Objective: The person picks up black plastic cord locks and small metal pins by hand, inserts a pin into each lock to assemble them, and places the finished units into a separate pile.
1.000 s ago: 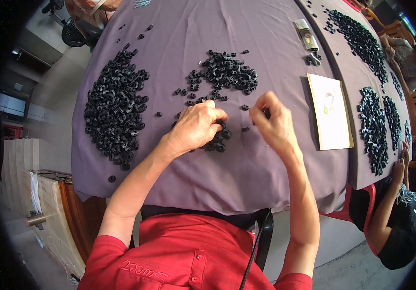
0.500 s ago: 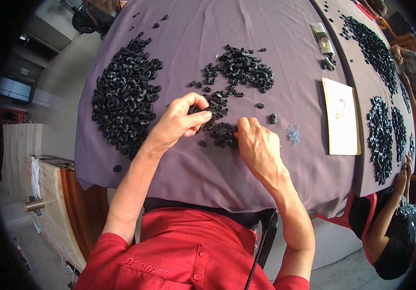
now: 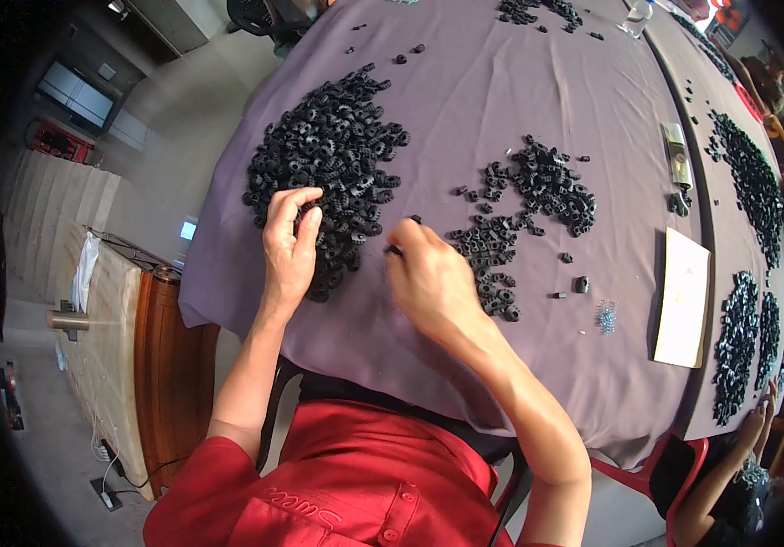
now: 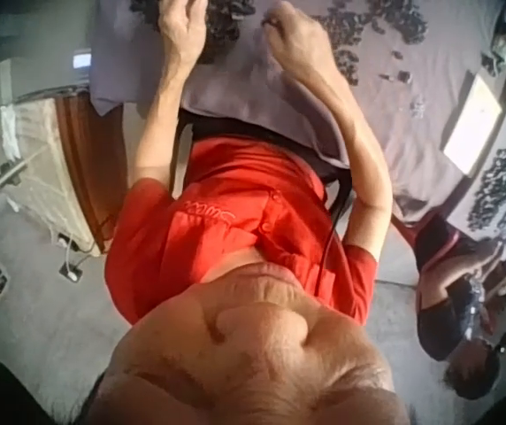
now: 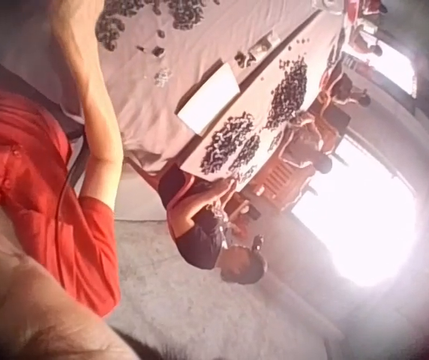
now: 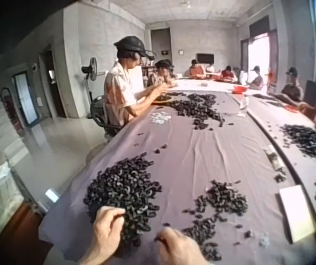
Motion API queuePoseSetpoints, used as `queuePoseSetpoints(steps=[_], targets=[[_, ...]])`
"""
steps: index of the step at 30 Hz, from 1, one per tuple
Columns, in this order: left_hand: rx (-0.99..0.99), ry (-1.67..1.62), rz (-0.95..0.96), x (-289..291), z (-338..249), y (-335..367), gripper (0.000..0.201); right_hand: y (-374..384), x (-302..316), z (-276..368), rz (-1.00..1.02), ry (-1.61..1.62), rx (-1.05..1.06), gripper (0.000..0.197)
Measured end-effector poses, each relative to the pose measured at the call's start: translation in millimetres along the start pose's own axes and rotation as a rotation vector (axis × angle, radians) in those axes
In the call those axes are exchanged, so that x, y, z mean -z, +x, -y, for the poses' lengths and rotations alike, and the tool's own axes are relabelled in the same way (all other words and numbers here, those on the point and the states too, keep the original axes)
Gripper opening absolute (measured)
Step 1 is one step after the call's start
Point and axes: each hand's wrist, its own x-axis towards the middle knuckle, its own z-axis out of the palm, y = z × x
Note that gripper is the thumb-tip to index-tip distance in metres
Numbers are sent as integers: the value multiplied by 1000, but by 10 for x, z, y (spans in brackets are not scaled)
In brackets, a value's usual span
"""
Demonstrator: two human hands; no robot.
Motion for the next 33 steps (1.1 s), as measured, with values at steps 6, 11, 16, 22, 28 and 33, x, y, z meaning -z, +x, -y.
queuePoseSetpoints(steps=[6,11,16,22,28,33], targets=[[-13,-10,-86,82,224,219,21,698,-587,275,-136,-153,71,22],[175,-240,-18,81,395,193,27,759,-454,376,-139,-33,162,45],[42,-141,-60,88,364,178,24,140,102,-15,-252,-18,166,31],[-168,14,-19,-71,-213,33,14,-925,809,-397,-306,-162,-236,17],[-200,-173,293,-530,-827,-545,13,-1143,593,-437,-290,-199,-187,25],[-274,-185,413,-684,-990,-757,14,-1143,516,-514,-290,-296,-146,27]])
